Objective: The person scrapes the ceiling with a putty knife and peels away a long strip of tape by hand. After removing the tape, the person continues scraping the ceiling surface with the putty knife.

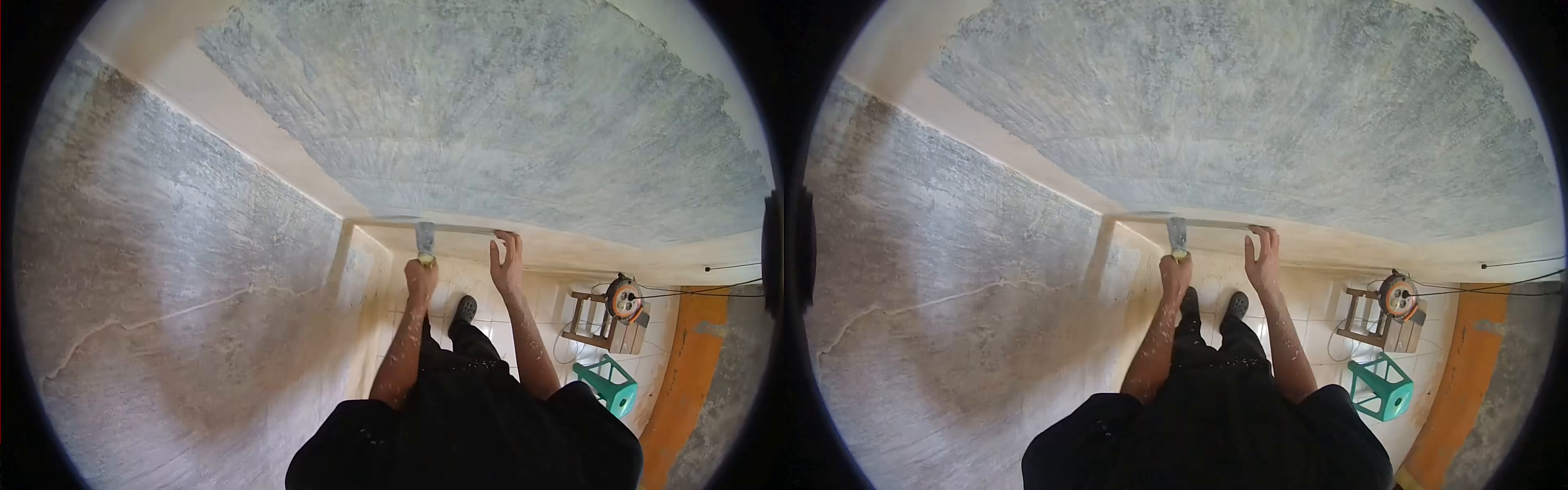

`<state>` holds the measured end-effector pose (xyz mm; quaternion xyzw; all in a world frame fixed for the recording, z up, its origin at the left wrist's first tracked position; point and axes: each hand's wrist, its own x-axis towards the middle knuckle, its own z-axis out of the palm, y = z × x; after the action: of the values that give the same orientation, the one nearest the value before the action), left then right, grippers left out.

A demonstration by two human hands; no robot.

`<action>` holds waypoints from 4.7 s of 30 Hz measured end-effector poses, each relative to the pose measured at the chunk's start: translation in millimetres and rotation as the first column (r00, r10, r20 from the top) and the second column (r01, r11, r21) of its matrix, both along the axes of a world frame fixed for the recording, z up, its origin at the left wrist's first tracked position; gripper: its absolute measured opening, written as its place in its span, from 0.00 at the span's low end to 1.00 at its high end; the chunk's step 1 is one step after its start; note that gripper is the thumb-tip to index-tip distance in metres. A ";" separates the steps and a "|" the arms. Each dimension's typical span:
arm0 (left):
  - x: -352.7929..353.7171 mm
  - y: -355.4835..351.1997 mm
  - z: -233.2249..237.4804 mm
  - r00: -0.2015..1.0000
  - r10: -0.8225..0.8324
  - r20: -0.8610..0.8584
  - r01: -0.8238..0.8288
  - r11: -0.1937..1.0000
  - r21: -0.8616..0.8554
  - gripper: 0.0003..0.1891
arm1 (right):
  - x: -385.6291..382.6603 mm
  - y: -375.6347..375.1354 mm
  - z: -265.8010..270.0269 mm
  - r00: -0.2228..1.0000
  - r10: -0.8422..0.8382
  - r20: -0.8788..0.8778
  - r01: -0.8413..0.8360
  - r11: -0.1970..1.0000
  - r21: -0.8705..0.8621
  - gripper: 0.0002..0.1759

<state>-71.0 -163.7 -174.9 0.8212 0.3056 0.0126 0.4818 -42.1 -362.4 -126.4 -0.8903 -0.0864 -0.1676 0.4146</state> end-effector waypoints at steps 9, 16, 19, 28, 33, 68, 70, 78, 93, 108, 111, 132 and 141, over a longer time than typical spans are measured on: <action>17.4 5.9 13.2 0.988 -0.002 0.157 0.006 1.000 -0.025 0.16 | 2.3 1.8 7.0 0.999 0.027 -0.030 -0.025 0.998 0.050 0.13; 5.8 5.4 -0.8 0.998 -0.016 0.053 0.015 1.000 0.010 0.15 | 8.6 0.4 13.9 0.998 0.051 -0.046 -0.049 0.998 0.048 0.13; 0.4 4.1 15.7 0.999 -0.030 0.019 0.029 0.999 0.036 0.14 | -3.1 -2.3 10.8 0.997 0.052 -0.065 -0.049 0.997 0.054 0.13; 10.2 12.7 12.2 0.990 -0.083 0.110 0.073 0.993 0.093 0.15 | 9.1 0.8 9.0 0.999 0.039 -0.032 -0.037 0.998 0.055 0.13; -6.7 8.6 12.5 0.990 -0.125 0.066 0.116 0.985 0.124 0.15 | -0.9 0.4 10.5 0.998 0.032 -0.057 -0.027 0.997 0.073 0.12; 5.8 32.1 0.1 0.989 -0.145 -0.033 0.147 0.988 0.039 0.15 | -2.7 2.7 13.6 0.999 0.004 -0.043 -0.002 0.999 0.038 0.11; 9.8 29.9 8.1 0.991 -0.131 -0.017 0.131 0.991 -0.018 0.15 | -0.3 3.0 9.4 1.000 0.000 0.010 0.000 1.000 0.011 0.11; 9.0 31.8 -40.6 0.998 -0.069 0.001 0.068 0.987 0.144 0.16 | -2.4 0.8 11.7 0.999 -0.051 -0.006 0.051 0.998 0.034 0.11; 2.1 -3.3 -16.1 0.999 -0.005 0.034 -0.002 0.983 0.185 0.15 | -8.5 -6.1 15.0 0.983 -0.178 -0.036 0.179 0.984 0.021 0.12; 11.8 -14.3 7.5 0.999 0.031 0.032 -0.032 0.998 0.056 0.15 | 4.1 -27.7 9.5 0.900 -0.341 -0.269 0.399 0.895 0.198 0.16; 9.2 -9.1 -7.3 1.000 0.023 0.021 -0.026 0.992 0.126 0.15 | 18.8 -27.1 20.3 0.905 -0.346 -0.246 0.397 0.895 0.203 0.17; 6.4 -28.2 -8.2 0.998 0.057 0.041 -0.049 0.980 -0.191 0.16 | 12.9 -30.3 21.8 0.904 -0.319 -0.283 0.383 0.900 0.210 0.17; -6.0 -26.1 -3.8 0.990 -0.019 0.142 0.020 1.000 -0.004 0.15 | 9.0 -25.4 16.7 0.914 -0.305 -0.265 0.368 0.900 0.234 0.17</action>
<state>-77.0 -189.8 -178.6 0.8198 0.2624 0.0655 0.5048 -33.1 -387.8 -109.7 -0.8373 0.1412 -0.1471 0.5074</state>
